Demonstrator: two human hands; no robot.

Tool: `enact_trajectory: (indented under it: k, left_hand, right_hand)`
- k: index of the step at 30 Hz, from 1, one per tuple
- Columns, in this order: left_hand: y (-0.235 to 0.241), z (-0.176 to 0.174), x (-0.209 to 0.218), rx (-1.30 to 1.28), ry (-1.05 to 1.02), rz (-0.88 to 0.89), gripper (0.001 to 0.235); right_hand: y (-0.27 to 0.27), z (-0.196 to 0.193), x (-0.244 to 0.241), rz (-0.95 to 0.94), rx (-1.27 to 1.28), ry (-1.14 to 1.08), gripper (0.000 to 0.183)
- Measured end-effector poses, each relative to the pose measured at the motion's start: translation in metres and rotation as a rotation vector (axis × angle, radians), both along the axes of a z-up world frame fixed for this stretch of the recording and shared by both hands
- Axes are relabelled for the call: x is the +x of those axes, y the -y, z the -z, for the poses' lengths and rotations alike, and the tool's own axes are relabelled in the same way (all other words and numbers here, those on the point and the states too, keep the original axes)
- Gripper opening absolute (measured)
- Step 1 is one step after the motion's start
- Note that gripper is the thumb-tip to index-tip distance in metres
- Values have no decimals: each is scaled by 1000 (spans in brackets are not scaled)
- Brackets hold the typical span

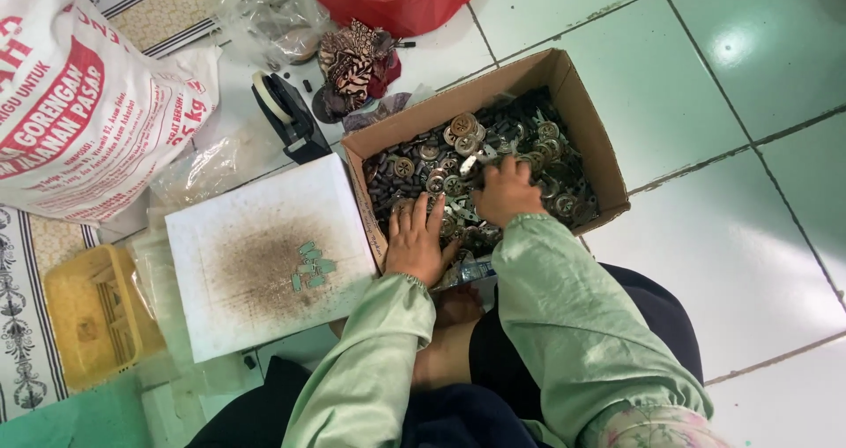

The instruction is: Picking small metal decorative items from a cardboard box and placing them into small plastic bags for packaging.

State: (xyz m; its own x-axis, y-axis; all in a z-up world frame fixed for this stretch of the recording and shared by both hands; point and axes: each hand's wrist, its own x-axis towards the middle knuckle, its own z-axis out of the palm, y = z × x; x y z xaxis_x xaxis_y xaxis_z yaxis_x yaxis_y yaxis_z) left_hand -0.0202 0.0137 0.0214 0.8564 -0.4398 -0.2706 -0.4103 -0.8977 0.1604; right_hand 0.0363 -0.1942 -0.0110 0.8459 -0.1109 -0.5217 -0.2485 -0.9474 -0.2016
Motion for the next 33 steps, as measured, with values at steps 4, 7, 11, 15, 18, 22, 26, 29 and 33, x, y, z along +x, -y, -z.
enact_trajectory:
  k: [4,7,11,15,18,22,26,29,33]
  left_hand:
    - [0,13,-1,1,24,9,89]
    - [-1,13,-1,-35,-6,-14,93]
    - [1,1,-3,-41,51,-8,88]
    - [2,1,-3,5,44,17,83]
    - [4,-5,-2,10,34,32,80]
    - [2,1,-3,24,4,24,81]
    - [2,12,-2,32,9,-29,91]
    - [7,5,-4,-6,42,-75,99]
    - [9,-2,-5,0,93,-48,86]
  right_hand:
    - [-42,26,-4,-105,117,-50,57]
    - [-49,-3,-6,-166,410,-31,60]
    - [-7,-51,-3,-79,388,57,56]
    - [36,-36,-1,178,63,28,63]
    - [11,-7,-1,144,-38,-50,74]
    - [-27,-9,-8,60,40,-55,67]
    - [-56,11,-9,-47,302,-34,54]
    - [-52,-33,-10,-84,557,-14,52]
    - [-16,-81,1,-61,754,-40,53]
